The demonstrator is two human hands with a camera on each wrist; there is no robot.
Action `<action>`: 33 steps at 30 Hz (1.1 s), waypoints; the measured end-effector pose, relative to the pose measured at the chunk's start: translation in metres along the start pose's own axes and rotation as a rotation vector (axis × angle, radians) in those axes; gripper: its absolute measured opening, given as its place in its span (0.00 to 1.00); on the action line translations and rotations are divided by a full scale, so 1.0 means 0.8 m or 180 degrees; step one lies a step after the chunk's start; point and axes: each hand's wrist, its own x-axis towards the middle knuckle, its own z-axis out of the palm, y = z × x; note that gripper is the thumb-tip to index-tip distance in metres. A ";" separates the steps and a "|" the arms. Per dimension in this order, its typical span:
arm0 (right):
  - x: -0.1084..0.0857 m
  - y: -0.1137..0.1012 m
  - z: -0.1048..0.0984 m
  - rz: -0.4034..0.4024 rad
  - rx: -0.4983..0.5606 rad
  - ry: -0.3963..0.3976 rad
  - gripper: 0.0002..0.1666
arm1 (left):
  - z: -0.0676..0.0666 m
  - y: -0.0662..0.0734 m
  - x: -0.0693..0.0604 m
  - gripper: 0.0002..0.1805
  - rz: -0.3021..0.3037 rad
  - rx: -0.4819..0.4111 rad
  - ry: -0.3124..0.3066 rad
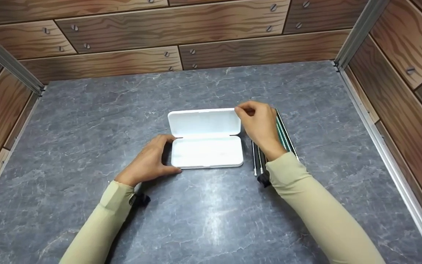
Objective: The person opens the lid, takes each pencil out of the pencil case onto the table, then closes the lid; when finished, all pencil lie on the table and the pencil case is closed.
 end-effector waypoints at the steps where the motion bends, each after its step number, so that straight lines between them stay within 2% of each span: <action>1: -0.001 0.001 -0.001 -0.0017 0.0012 -0.0030 0.16 | 0.000 0.000 0.000 0.53 0.0003 -0.0016 0.0014; 9: -0.020 0.006 -0.013 -0.0122 0.0225 -0.0209 0.15 | -0.002 -0.002 -0.004 0.52 -0.0031 -0.0090 0.0034; 12: -0.028 0.001 -0.010 -0.0191 0.0167 -0.0305 0.14 | -0.003 -0.005 -0.005 0.51 -0.0084 -0.0087 0.0062; 16: -0.040 -0.003 -0.008 -0.0352 -0.0068 -0.0486 0.11 | -0.003 -0.005 -0.007 0.50 -0.0109 -0.0110 0.0079; 22: -0.061 0.003 -0.010 -0.0457 -0.0288 -0.0891 0.09 | -0.006 -0.003 -0.008 0.55 -0.0174 -0.0152 -0.0106; 25: -0.071 0.007 -0.006 -0.0621 -0.0372 -0.0925 0.07 | -0.012 -0.003 -0.008 0.58 -0.0250 -0.0231 -0.0243; 28: -0.079 0.011 0.000 -0.0724 -0.0446 -0.0913 0.07 | -0.015 -0.005 -0.009 0.52 -0.0251 -0.0281 -0.0303; 33: -0.089 0.015 0.006 -0.0759 -0.0554 -0.0964 0.07 | -0.015 -0.008 -0.009 0.39 -0.0108 -0.0226 -0.0280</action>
